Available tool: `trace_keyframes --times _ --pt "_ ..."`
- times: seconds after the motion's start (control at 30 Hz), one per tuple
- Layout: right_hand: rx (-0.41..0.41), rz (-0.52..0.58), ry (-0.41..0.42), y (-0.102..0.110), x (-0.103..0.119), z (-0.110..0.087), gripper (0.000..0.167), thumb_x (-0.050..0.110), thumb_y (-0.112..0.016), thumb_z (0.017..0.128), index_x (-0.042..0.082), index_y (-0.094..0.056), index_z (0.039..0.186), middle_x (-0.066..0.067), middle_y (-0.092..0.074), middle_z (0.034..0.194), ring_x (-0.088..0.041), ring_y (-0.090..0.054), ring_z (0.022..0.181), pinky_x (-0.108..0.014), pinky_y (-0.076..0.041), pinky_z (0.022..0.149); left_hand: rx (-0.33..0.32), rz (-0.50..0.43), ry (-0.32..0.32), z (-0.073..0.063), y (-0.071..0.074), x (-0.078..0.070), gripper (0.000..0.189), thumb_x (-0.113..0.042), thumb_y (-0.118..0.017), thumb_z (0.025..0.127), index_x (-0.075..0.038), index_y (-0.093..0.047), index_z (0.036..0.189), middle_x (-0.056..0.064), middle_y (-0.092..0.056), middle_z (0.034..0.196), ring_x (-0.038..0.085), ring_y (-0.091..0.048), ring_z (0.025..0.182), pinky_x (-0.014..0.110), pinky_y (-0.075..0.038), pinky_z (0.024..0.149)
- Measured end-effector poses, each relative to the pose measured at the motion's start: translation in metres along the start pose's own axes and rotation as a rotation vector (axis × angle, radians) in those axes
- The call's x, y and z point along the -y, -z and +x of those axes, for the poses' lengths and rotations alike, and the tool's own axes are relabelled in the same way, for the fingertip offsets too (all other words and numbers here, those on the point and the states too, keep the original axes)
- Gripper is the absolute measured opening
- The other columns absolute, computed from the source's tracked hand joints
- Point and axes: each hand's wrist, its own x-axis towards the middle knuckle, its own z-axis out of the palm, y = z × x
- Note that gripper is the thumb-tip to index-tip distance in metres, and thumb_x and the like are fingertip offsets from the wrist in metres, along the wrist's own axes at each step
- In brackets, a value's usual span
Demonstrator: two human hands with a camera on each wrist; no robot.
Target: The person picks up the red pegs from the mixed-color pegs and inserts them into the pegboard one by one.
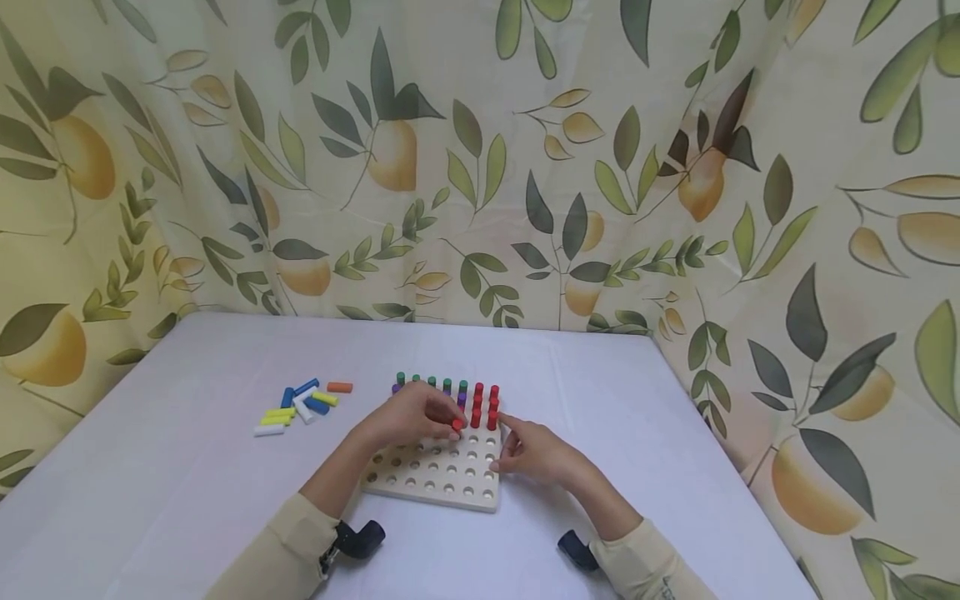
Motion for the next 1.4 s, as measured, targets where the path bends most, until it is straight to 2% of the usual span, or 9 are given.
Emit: trace_keyframes --times 0.37,0.8,1.17,1.4 --pt "0.001 -0.004 -0.005 -0.002 -0.002 -0.001 0.082 0.020 -0.083 0.091 -0.006 -0.038 0.154 -0.001 -0.060 0.088 -0.017 -0.055 0.080 -0.034 -0.045 0.069 -0.064 0.015 0.039 0.001 -0.009 -0.002 0.013 -0.004 -0.084 0.085 -0.009 -0.080 0.097 -0.006 -0.074 0.086 0.010 -0.069 0.079 0.027 -0.056 0.077" --pt "0.007 0.003 0.007 -0.001 -0.003 0.000 0.082 0.020 -0.082 0.091 -0.006 -0.038 0.154 -0.002 -0.060 0.088 -0.018 -0.055 0.080 -0.033 -0.045 0.069 -0.070 0.083 0.105 0.002 -0.013 -0.002 0.017 -0.003 -0.086 0.084 -0.015 -0.081 0.096 -0.010 -0.072 0.084 0.009 -0.066 0.084 0.031 -0.055 0.083" --pt "0.011 0.007 0.011 0.000 -0.007 0.000 0.083 0.021 -0.083 0.091 -0.007 -0.037 0.154 -0.002 -0.060 0.089 -0.018 -0.055 0.081 -0.033 -0.045 0.069 -0.058 0.093 0.088 0.004 -0.013 -0.001 0.015 -0.006 -0.086 0.085 -0.014 -0.081 0.098 -0.009 -0.073 0.086 0.009 -0.065 0.083 0.029 -0.055 0.080" --pt "0.016 0.009 0.008 -0.001 -0.008 0.001 0.083 0.022 -0.083 0.091 -0.007 -0.037 0.154 -0.002 -0.060 0.089 -0.018 -0.055 0.080 -0.033 -0.044 0.068 -0.048 0.101 0.079 0.003 -0.013 0.000 0.015 -0.010 -0.086 0.086 -0.013 -0.081 0.099 -0.010 -0.073 0.086 0.007 -0.066 0.084 0.031 -0.054 0.084"
